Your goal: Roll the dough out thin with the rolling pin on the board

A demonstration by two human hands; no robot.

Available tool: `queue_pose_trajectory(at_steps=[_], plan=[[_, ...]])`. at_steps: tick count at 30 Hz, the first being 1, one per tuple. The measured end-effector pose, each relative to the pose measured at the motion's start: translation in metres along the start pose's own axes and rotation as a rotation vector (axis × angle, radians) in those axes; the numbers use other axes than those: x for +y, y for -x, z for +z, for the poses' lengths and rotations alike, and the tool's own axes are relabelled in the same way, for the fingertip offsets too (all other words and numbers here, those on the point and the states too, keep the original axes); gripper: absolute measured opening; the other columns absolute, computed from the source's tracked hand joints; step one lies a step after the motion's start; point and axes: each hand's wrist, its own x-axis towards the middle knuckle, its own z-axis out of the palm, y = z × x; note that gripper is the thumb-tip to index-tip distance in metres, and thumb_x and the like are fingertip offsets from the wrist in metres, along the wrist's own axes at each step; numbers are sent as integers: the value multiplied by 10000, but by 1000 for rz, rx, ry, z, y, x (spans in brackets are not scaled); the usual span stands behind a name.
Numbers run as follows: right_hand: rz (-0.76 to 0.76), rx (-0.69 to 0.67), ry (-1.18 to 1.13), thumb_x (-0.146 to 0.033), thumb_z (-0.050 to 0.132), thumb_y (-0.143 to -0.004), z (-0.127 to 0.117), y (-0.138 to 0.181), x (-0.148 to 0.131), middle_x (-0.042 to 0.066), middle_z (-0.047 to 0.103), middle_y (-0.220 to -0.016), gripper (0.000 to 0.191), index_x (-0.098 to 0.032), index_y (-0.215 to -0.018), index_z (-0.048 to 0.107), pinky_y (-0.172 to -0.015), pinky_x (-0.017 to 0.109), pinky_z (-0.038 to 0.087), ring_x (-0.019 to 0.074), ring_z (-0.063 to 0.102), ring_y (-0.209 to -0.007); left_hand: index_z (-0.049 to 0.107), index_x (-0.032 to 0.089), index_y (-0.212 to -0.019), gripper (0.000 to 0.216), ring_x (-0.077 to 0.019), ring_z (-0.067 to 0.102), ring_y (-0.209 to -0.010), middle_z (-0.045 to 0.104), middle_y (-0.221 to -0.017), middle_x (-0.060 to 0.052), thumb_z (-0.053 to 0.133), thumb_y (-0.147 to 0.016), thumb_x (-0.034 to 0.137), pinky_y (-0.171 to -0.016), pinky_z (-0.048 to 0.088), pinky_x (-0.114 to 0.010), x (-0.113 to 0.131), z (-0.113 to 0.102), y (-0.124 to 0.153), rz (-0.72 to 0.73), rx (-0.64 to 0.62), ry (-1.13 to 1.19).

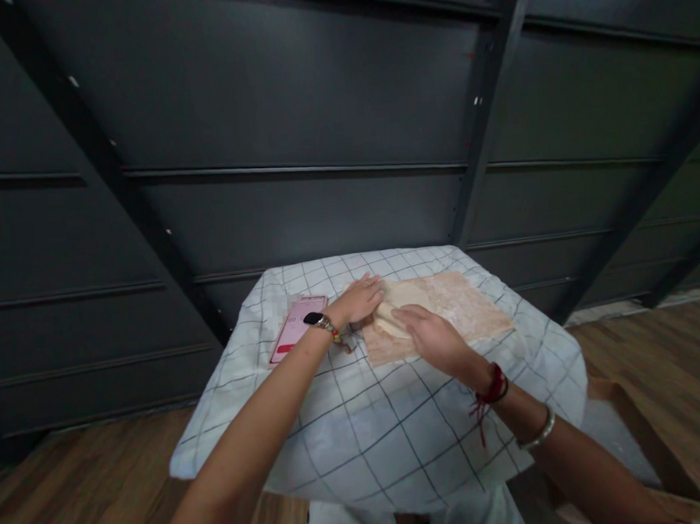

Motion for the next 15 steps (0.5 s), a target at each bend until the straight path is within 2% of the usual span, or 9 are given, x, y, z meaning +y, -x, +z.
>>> queue_pose_trajectory(at_steps=[2,5,10,12,15], plan=[[-38,37,-73,-90,356,-906,-8,-9,17,62,615,-1203,416,-193,-1245,574,-878,280,493,146,583,-1046,414,128,-1393,517,-212,233,-1404,362,-1485,-93,184,-977,331,-1134,193,-376,3,-8,-15,18,51,-14],[-65,29,-43,-82,350,-907,-10,-14,36,74,606,-1224,425,-183,-1262,559,-906,314,485,161,563,-1092,460,86,-1341,507,-198,322,-1364,414,-1451,-113,179,-966,279,-1129,208,-327,6,-13,-36,56,79,-38],[-133,-32,73,-47,416,-855,11,-5,47,93,588,-1265,478,-175,-1299,536,-979,347,451,166,541,-1141,519,86,-1254,484,-185,445,-1271,516,-1358,-127,188,-961,283,-1092,268,-292,4,2,-60,79,9,-27],[-142,-25,57,-122,431,-890,19,-2,51,118,565,-1301,433,-135,-1313,522,-1010,345,432,175,513,-1194,509,89,-1262,478,-188,450,-1265,513,-1360,-128,200,-960,293,-1075,293,-291,3,10,-67,64,-15,-20],[-78,-26,64,-272,411,-944,24,-3,60,171,530,-1338,439,-59,-1316,505,-1006,375,436,224,478,-1248,502,132,-1279,449,-194,444,-1270,504,-1378,-95,245,-943,282,-1048,330,-303,3,15,-73,27,-70,-22]])
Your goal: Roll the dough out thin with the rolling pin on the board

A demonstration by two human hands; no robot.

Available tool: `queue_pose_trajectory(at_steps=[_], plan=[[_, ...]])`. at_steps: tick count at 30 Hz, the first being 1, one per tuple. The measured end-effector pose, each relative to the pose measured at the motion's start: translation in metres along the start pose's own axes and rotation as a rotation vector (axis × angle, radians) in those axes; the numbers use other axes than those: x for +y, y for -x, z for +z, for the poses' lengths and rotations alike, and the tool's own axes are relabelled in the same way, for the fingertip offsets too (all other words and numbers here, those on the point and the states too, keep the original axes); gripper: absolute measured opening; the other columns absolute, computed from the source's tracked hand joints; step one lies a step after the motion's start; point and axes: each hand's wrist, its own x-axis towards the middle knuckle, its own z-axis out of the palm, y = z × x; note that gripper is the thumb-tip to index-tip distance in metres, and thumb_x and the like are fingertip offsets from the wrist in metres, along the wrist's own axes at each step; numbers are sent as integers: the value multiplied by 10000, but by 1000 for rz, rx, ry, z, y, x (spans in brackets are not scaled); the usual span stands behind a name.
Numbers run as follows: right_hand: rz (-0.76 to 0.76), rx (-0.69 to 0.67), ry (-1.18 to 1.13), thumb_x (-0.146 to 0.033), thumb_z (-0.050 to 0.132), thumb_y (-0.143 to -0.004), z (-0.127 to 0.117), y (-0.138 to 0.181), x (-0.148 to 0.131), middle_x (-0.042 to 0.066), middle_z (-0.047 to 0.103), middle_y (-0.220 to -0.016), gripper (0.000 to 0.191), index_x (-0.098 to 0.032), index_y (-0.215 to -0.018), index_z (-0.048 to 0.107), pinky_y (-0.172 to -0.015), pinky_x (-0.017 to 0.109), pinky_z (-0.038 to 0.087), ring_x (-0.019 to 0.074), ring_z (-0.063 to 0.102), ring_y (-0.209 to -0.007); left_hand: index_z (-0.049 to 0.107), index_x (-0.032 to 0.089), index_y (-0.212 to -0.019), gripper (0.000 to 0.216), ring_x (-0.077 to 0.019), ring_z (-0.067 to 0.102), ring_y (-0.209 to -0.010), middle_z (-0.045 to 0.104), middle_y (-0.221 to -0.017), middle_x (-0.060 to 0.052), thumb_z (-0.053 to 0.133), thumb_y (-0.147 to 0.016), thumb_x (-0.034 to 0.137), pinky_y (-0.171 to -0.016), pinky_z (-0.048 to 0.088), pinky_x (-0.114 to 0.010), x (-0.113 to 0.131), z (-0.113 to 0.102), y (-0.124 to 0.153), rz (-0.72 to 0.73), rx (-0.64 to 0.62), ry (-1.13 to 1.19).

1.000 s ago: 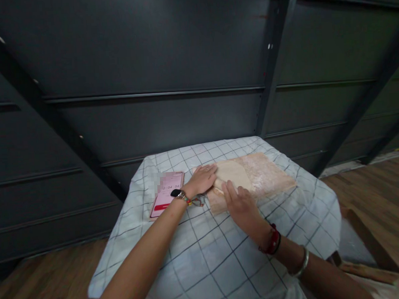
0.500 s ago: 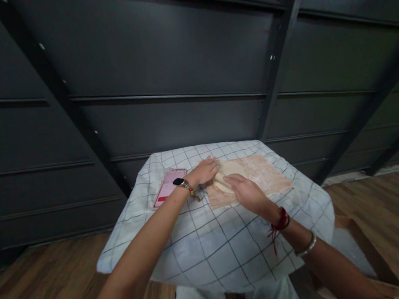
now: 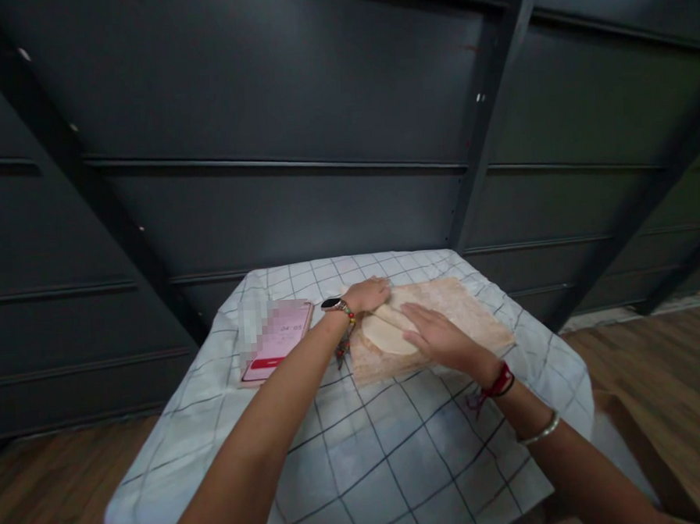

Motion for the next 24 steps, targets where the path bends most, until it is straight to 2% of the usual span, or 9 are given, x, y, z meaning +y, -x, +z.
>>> queue_pose_trajectory(at_steps=[3,6,10,15,19,24], plan=[[-21,-46,68,-262,364,-965,2,-2,8,180,561,-1299,390,-73,-1232,576,-992,419,434,251,496,-1231,546,199,-1232,407,-195,464,-1247,556,-1329,-43,303,-910,251,-1032,348,-309,3,-3,1,-7,-47,5],[-78,-12,108,-186,328,-965,4,0,5,173,608,-1229,359,-85,-1158,613,-980,420,433,233,541,-1172,547,212,-1231,403,-196,463,-1248,564,-1318,-38,311,-906,245,-1050,324,-317,4,-3,7,12,-38,-17],[15,93,115,-177,362,-943,11,6,-13,174,642,-1121,337,-57,-1175,576,-962,401,448,212,592,-1056,513,225,-1252,406,-198,446,-1264,531,-1355,-32,256,-939,260,-1058,310,-349,2,3,20,-4,-8,-61],[85,159,217,-180,385,-930,16,15,-40,175,596,-1159,391,-48,-1280,499,-928,377,464,237,538,-1093,510,188,-1234,411,-211,412,-1294,568,-1303,-47,224,-948,260,-1075,295,-368,-4,9,36,-12,15,-94],[104,133,241,-110,394,-894,18,21,-56,183,549,-1214,465,-63,-1355,433,-916,399,458,268,468,-1158,501,128,-1261,440,-226,383,-1318,491,-1386,-87,215,-949,249,-1117,238,-355,-7,10,47,34,29,-59],[124,161,258,-78,381,-868,20,23,-72,200,527,-1261,474,-63,-1334,464,-898,431,443,286,464,-1134,471,153,-1326,484,-233,300,-1370,381,-1478,-63,200,-938,250,-1119,227,-391,-9,12,62,12,43,3]])
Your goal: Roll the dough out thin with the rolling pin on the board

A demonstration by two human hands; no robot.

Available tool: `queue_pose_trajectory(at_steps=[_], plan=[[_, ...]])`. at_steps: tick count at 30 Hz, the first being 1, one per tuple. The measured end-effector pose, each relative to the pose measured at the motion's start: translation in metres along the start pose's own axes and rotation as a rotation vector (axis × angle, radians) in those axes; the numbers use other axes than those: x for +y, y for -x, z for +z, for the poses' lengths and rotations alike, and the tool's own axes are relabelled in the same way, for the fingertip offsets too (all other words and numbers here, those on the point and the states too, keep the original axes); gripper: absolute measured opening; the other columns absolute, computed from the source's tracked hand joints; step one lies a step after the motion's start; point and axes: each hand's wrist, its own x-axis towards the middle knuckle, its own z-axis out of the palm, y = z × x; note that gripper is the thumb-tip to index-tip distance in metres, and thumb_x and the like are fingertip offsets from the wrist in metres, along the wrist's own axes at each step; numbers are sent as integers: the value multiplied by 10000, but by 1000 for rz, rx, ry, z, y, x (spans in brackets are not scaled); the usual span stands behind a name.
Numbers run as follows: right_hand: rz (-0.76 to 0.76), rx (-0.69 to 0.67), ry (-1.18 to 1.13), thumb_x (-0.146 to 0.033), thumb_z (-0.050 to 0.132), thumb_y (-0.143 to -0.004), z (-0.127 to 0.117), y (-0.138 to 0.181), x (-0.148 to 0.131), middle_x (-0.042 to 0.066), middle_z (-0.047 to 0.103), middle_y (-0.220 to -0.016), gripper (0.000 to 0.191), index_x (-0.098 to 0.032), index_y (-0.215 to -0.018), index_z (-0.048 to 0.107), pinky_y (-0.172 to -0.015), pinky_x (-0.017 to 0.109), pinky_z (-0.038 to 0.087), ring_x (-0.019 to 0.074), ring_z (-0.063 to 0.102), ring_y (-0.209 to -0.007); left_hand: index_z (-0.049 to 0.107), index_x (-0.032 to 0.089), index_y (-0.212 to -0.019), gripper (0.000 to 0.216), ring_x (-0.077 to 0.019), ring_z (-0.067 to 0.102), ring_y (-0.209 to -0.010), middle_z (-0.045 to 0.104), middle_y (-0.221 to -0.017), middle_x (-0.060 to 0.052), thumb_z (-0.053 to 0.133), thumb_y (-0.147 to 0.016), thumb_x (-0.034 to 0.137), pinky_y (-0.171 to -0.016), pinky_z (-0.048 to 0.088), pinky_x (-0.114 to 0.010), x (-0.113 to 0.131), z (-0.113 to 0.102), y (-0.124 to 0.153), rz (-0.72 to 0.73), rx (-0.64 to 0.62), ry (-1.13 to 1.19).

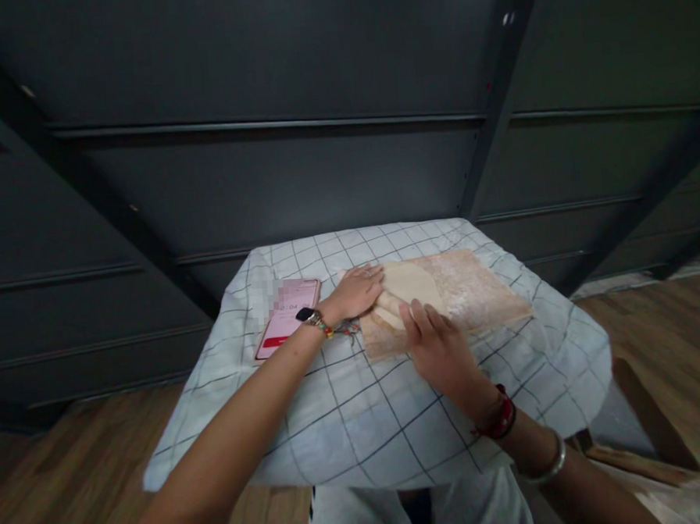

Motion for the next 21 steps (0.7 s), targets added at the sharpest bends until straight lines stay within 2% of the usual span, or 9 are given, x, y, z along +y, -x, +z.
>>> queue_pose_trajectory(at_steps=[6,11,14,18,21], plan=[[-6,84,9,-87,377,-870,-3,9,-16,194,513,-1321,455,-63,-1311,487,-937,464,405,294,441,-1156,404,107,-1400,550,-190,251,-1393,288,-1522,-75,167,-930,265,-1134,173,-338,4,-7,20,-41,-11,52],[0,87,28,-82,381,-870,-8,16,-30,195,503,-1348,445,-57,-1295,510,-956,492,393,306,453,-1162,381,120,-1420,552,-166,195,-1411,288,-1524,-55,151,-946,284,-1144,132,-320,9,-14,35,-79,-29,91],[-3,78,32,-43,377,-859,-12,15,-36,184,528,-1330,434,-80,-1254,553,-916,492,429,287,510,-1088,383,95,-1414,548,-161,193,-1412,287,-1523,-70,154,-951,281,-1145,134,-303,10,-17,41,-69,-44,95],[-21,-12,4,-7,401,-832,-21,10,-31,166,558,-1304,415,-108,-1169,621,-802,439,501,253,573,-938,406,139,-1387,516,-131,234,-1397,322,-1511,-49,151,-955,263,-1146,136,-288,11,-21,46,-32,-19,87],[-51,-117,-209,16,420,-783,-29,0,-12,110,569,-1305,480,-165,-1168,641,-840,387,512,220,585,-961,508,176,-1269,478,-124,367,-1325,452,-1431,-50,145,-966,243,-1138,172,-277,11,-23,43,5,-3,84]])
